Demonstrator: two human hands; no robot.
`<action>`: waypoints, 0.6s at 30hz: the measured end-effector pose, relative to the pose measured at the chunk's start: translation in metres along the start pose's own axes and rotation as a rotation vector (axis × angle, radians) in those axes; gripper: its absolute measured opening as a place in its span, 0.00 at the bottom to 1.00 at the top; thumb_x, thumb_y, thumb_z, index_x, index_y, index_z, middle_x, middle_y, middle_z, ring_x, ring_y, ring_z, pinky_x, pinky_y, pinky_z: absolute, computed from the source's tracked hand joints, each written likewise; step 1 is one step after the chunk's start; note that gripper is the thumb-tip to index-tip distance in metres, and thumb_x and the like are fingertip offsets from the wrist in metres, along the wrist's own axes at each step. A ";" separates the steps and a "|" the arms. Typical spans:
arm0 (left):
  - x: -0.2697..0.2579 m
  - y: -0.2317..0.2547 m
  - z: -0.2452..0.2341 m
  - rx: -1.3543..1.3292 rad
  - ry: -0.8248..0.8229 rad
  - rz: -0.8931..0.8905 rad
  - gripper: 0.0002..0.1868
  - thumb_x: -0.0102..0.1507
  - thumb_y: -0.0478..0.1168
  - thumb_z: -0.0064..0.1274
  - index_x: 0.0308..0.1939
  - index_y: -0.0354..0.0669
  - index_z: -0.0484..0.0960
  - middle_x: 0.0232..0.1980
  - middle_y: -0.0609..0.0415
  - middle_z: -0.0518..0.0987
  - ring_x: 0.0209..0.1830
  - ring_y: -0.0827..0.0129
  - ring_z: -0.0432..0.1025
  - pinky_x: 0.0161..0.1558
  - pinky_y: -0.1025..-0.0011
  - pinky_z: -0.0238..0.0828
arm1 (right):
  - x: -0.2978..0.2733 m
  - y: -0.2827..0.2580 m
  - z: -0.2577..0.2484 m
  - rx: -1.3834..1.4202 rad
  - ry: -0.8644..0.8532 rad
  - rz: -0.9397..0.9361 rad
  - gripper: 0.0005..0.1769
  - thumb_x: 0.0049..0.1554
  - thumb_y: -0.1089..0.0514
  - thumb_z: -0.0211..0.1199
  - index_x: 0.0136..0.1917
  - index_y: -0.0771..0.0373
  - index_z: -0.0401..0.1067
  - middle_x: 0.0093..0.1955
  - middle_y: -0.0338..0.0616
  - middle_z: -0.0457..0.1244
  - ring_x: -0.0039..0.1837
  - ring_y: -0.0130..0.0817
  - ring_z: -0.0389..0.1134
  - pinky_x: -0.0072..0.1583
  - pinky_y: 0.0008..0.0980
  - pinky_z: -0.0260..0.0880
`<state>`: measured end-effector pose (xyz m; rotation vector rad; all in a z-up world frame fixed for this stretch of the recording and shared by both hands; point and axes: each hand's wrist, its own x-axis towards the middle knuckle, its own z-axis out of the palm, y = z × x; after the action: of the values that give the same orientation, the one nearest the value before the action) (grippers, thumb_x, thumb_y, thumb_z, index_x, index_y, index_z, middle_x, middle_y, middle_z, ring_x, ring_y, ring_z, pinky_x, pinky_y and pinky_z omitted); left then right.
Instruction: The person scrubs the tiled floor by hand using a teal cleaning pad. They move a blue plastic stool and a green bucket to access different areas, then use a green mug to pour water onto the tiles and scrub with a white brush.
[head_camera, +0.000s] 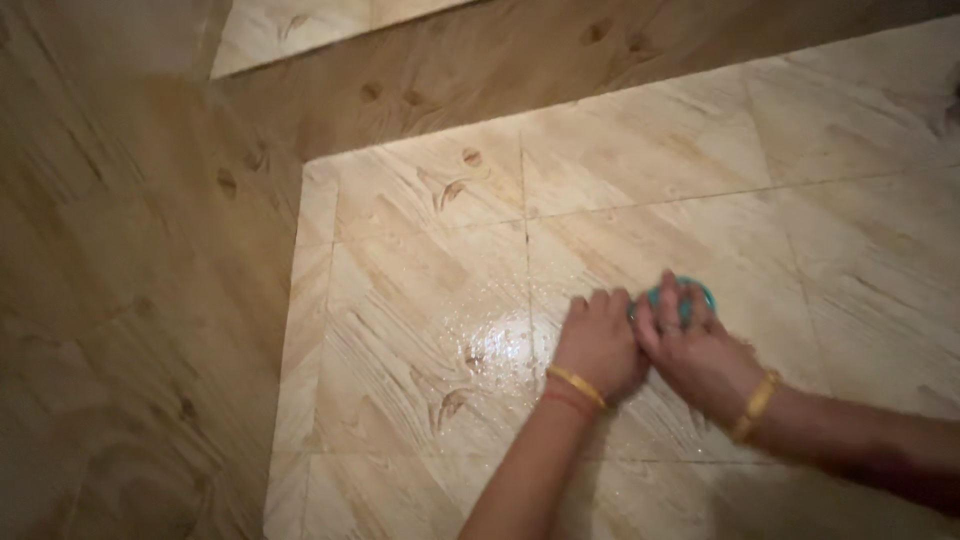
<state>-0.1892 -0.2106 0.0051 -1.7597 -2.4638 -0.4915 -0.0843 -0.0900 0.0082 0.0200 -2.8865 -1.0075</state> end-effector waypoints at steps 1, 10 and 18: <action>0.002 -0.009 0.000 0.008 -0.024 -0.042 0.20 0.60 0.45 0.52 0.52 0.39 0.79 0.48 0.48 0.73 0.50 0.55 0.68 0.51 0.56 0.62 | 0.011 -0.001 0.003 -0.010 0.029 -0.005 0.32 0.54 0.55 0.53 0.69 0.72 0.62 0.70 0.80 0.57 0.63 0.68 0.67 0.65 0.50 0.69; 0.088 -0.100 0.003 0.102 0.133 -0.303 0.18 0.57 0.45 0.52 0.49 0.44 0.81 0.49 0.49 0.75 0.52 0.55 0.69 0.53 0.58 0.64 | 0.149 0.032 0.066 0.103 0.229 0.110 0.27 0.59 0.57 0.54 0.69 0.70 0.63 0.72 0.74 0.56 0.66 0.66 0.67 0.65 0.47 0.71; 0.134 -0.126 0.013 0.117 0.213 -0.433 0.18 0.60 0.43 0.49 0.54 0.49 0.80 0.48 0.52 0.76 0.51 0.56 0.71 0.52 0.56 0.65 | 0.208 0.057 0.087 0.296 0.165 0.143 0.31 0.54 0.57 0.57 0.69 0.67 0.62 0.77 0.64 0.54 0.68 0.67 0.64 0.59 0.45 0.73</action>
<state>-0.3506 -0.1220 -0.0022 -1.0662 -2.6486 -0.5174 -0.2981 0.0006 -0.0089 -0.0787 -2.8092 -0.5230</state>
